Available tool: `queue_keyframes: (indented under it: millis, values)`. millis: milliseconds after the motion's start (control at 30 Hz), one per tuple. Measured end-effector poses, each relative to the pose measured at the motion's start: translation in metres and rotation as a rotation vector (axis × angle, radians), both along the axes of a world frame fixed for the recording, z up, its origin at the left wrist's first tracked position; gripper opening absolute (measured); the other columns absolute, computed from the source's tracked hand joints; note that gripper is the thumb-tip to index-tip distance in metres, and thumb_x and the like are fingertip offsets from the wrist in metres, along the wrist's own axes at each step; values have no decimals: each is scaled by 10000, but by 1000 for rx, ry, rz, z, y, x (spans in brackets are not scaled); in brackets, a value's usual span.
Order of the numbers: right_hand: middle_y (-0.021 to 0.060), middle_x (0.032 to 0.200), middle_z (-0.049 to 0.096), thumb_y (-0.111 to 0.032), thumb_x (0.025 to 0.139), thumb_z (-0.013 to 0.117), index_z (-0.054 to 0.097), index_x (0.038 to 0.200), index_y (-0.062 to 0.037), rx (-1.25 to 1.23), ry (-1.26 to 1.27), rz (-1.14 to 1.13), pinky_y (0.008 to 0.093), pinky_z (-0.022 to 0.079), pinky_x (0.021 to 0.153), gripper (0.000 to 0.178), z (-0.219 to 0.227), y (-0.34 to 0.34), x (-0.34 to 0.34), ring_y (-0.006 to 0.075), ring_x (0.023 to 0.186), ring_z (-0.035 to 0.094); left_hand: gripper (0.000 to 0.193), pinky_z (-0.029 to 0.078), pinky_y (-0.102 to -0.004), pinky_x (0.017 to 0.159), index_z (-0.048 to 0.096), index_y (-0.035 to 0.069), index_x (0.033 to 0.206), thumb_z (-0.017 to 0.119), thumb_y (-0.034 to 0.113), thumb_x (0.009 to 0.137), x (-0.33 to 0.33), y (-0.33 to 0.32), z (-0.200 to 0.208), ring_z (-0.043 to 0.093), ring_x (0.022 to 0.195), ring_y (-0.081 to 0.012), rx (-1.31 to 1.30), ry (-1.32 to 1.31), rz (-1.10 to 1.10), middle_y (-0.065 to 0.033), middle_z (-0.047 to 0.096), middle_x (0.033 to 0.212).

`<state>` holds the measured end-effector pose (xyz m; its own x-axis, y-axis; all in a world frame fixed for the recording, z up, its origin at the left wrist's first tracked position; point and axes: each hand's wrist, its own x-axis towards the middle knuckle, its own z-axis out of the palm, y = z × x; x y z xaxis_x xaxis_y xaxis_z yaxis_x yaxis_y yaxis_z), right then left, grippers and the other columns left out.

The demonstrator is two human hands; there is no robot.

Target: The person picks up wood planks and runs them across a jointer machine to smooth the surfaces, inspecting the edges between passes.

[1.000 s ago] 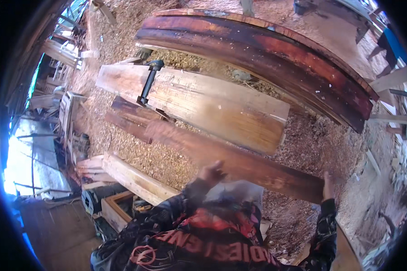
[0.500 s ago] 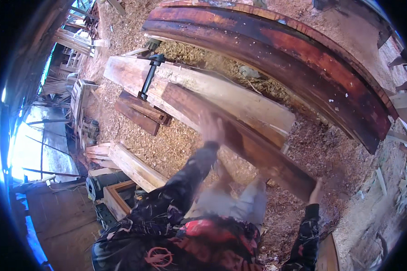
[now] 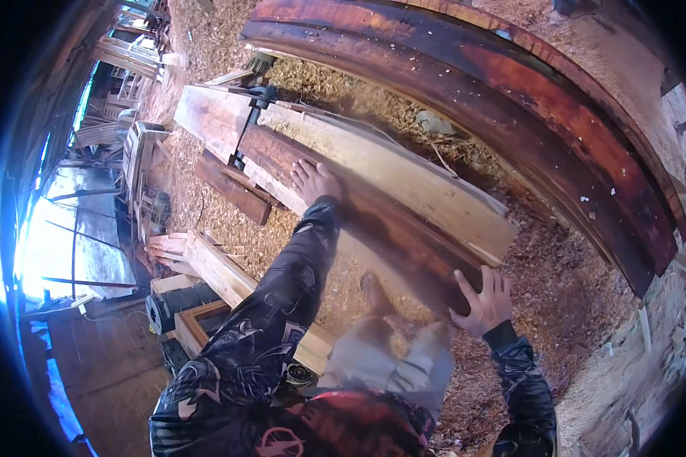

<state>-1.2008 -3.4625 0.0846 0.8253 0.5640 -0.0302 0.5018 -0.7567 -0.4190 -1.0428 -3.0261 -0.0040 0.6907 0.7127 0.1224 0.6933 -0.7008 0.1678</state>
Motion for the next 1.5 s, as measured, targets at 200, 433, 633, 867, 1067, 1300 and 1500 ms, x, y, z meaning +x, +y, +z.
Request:
queue_keyframes:
  millis: [200,433,633,867,1067,1300,1500]
  values:
    - [266,1281,480,-453,625,820,499,1460,-282,22,-38,16,553,407,937,910,-9,38,30,444,1134,502,586,133,-467,1230,293,97,1568,287,371,1050,19,41,1,188,1515,-360,-16,34,25,-168,242,1635]
    - [269,1274,489,-448,626,808,402,1512,-346,23,-20,4,567,404,918,981,-13,53,40,442,1125,517,583,138,-472,1228,290,83,1565,285,356,1049,25,60,-1,186,1512,-368,-35,66,11,-178,238,1633]
    - [267,1275,482,-456,618,799,477,1474,-341,17,-19,-10,568,405,927,921,-18,56,41,442,1131,514,591,142,-480,1226,280,72,1566,298,349,1044,28,58,7,191,1508,-374,-52,51,7,-179,237,1633]
    - [260,1309,468,-473,591,800,574,1395,-290,12,-34,-42,565,409,935,854,-23,57,40,445,1166,507,595,149,-478,1225,272,64,1566,294,352,1045,33,63,-2,199,1506,-370,-29,93,-31,-187,241,1629]
    - [256,1343,448,-478,567,846,535,1431,-292,23,-25,-54,577,398,981,937,-17,68,52,442,1201,494,595,155,-466,1227,269,59,1566,278,353,1049,39,79,-9,201,1505,-365,-1,41,-20,-185,237,1630]
    - [252,1351,444,-473,548,849,522,1442,-292,-1,-1,-49,575,398,993,969,-22,72,47,439,1220,489,583,169,-461,1222,284,57,1559,278,348,1054,41,82,-6,216,1499,-360,2,54,-8,-176,253,1626]
    - [252,1348,449,-454,563,844,524,1439,-288,-6,4,-41,574,399,992,947,-23,81,54,437,1218,492,581,170,-459,1223,286,62,1560,270,351,1056,46,89,-4,219,1500,-357,12,81,-6,-175,257,1625]
